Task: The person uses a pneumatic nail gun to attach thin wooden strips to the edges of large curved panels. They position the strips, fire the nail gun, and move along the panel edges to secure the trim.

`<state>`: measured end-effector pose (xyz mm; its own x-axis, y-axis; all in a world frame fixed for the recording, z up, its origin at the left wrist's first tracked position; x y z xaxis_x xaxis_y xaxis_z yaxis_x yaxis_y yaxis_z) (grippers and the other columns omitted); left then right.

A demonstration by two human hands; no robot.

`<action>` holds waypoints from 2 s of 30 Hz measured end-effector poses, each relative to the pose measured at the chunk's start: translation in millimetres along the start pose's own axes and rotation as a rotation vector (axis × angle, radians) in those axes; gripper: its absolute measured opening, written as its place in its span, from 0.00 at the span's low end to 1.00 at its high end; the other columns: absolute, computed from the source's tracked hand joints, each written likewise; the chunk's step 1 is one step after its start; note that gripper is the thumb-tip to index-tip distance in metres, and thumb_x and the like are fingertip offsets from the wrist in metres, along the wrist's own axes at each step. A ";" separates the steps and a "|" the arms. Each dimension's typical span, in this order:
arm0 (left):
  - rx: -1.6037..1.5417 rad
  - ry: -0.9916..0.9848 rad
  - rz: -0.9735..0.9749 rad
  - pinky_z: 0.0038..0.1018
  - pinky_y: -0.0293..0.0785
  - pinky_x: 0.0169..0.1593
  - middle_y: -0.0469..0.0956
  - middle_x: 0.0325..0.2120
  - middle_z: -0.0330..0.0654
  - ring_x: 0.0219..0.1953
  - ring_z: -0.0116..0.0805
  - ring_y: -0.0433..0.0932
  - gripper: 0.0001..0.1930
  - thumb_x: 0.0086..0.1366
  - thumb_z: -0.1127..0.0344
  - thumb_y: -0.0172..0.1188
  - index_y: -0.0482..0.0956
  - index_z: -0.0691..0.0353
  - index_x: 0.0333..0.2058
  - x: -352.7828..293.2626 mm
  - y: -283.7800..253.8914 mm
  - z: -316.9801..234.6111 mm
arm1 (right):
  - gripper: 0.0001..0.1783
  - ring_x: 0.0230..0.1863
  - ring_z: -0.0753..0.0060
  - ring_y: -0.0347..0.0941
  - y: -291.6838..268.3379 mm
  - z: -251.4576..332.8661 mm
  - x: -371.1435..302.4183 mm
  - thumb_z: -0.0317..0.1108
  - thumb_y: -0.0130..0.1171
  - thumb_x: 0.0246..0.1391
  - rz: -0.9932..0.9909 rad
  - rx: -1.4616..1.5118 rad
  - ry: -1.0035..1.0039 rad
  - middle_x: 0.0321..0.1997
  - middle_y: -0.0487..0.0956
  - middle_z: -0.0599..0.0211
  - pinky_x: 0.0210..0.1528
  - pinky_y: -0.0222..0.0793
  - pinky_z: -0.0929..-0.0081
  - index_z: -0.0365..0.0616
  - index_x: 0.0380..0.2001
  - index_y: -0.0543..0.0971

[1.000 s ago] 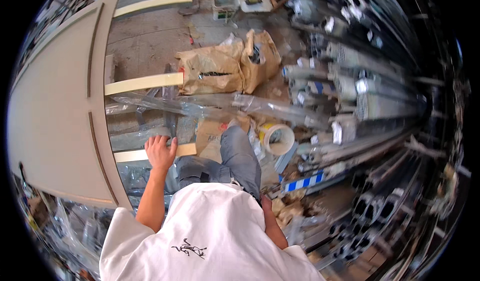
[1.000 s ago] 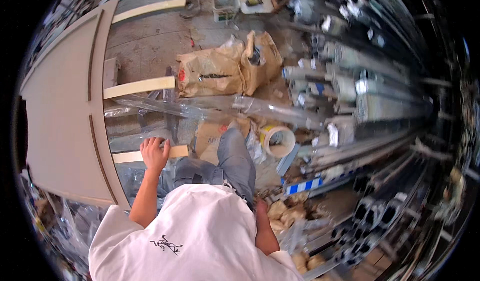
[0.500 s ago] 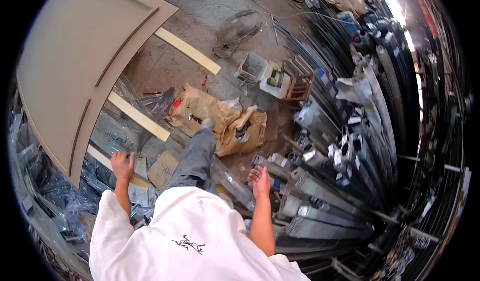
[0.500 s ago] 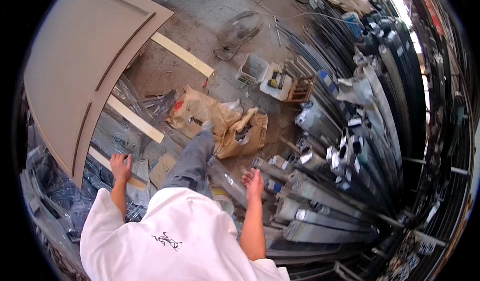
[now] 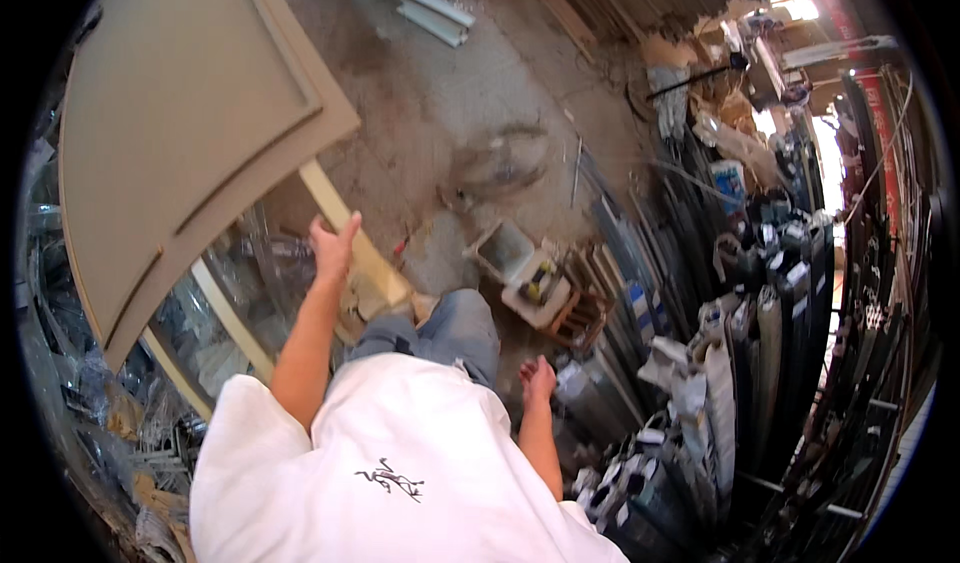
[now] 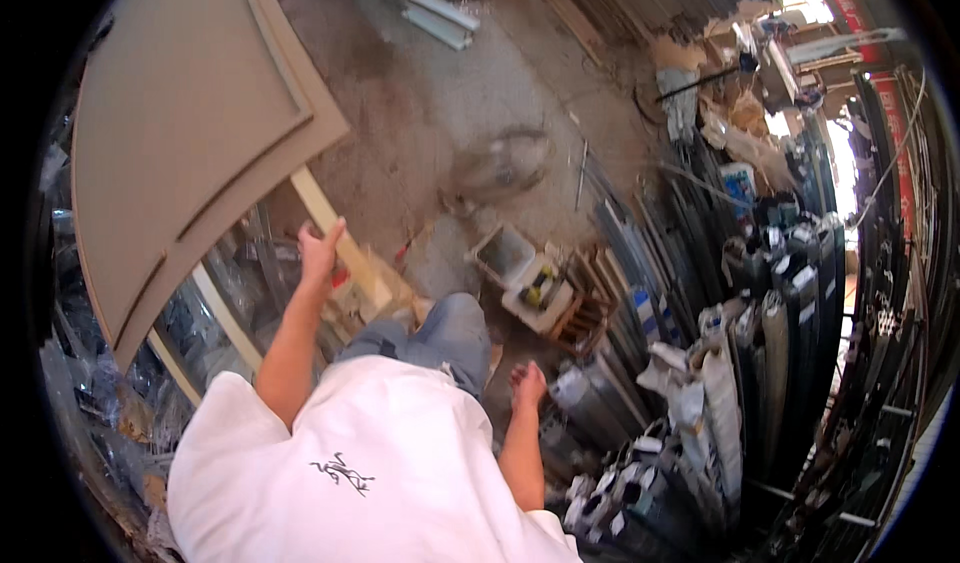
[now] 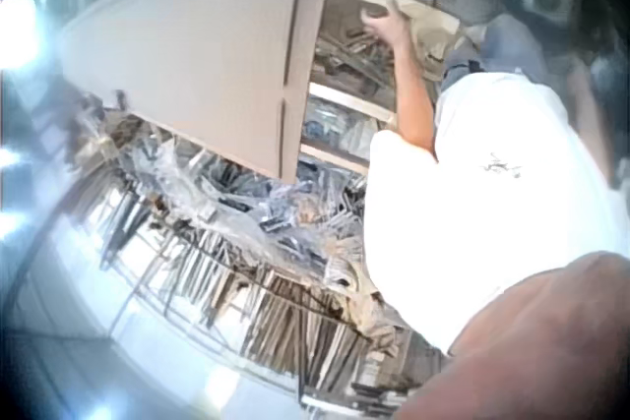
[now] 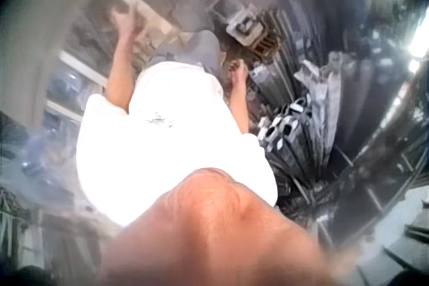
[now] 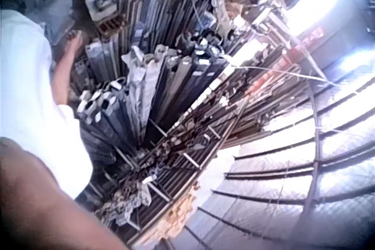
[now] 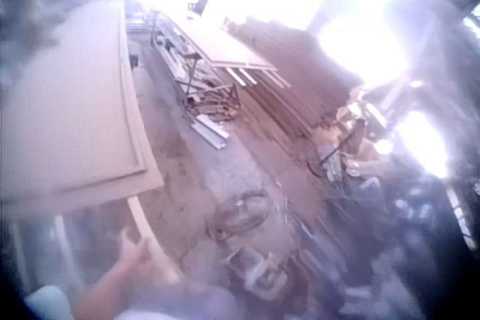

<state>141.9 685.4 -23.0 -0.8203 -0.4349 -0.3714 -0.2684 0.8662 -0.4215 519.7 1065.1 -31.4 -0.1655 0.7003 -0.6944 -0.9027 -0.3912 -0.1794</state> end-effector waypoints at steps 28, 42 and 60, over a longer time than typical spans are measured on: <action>0.848 -0.507 -0.265 0.51 0.78 0.46 0.82 0.36 0.66 0.42 0.64 0.83 0.17 0.68 0.61 0.54 0.83 0.73 0.36 86.2 -47.7 -56.2 | 0.23 0.37 0.56 0.81 782.8 383.8 402.9 0.43 0.55 0.69 0.756 -0.593 -0.244 0.43 0.83 0.48 0.38 0.81 0.57 0.34 0.55 0.72; 0.544 -0.076 -0.463 0.50 0.66 0.66 0.72 0.59 0.62 0.63 0.62 0.69 0.34 0.70 0.45 0.59 0.72 0.71 0.61 577.6 76.9 -392.4 | 0.17 0.29 0.68 0.80 1030.1 553.8 332.3 0.38 0.56 0.69 0.695 -0.492 -0.522 0.37 0.85 0.56 0.32 0.78 0.68 0.35 0.51 0.77; 0.554 -0.586 -0.840 0.52 0.69 0.62 0.72 0.57 0.56 0.61 0.59 0.67 0.30 0.67 0.49 0.63 0.74 0.65 0.59 835.9 77.1 -467.6 | 0.30 0.59 0.40 0.71 1616.0 728.4 232.2 0.38 0.67 0.57 0.483 -0.821 -1.607 0.55 0.76 0.42 0.63 0.68 0.51 0.31 0.58 0.72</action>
<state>-800.7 503.7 20.9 -0.0907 -0.9936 -0.0681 -0.2406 0.0882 -0.9666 -1266.8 1030.5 25.1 -0.9257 0.0851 0.3686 -0.3577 -0.5135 -0.7800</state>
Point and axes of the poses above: each hand's wrist, its own x-axis towards the middle knuckle, its own y-axis out of the palm, z = x × y, the point moved 1 cm from there along x, towards the middle knuckle
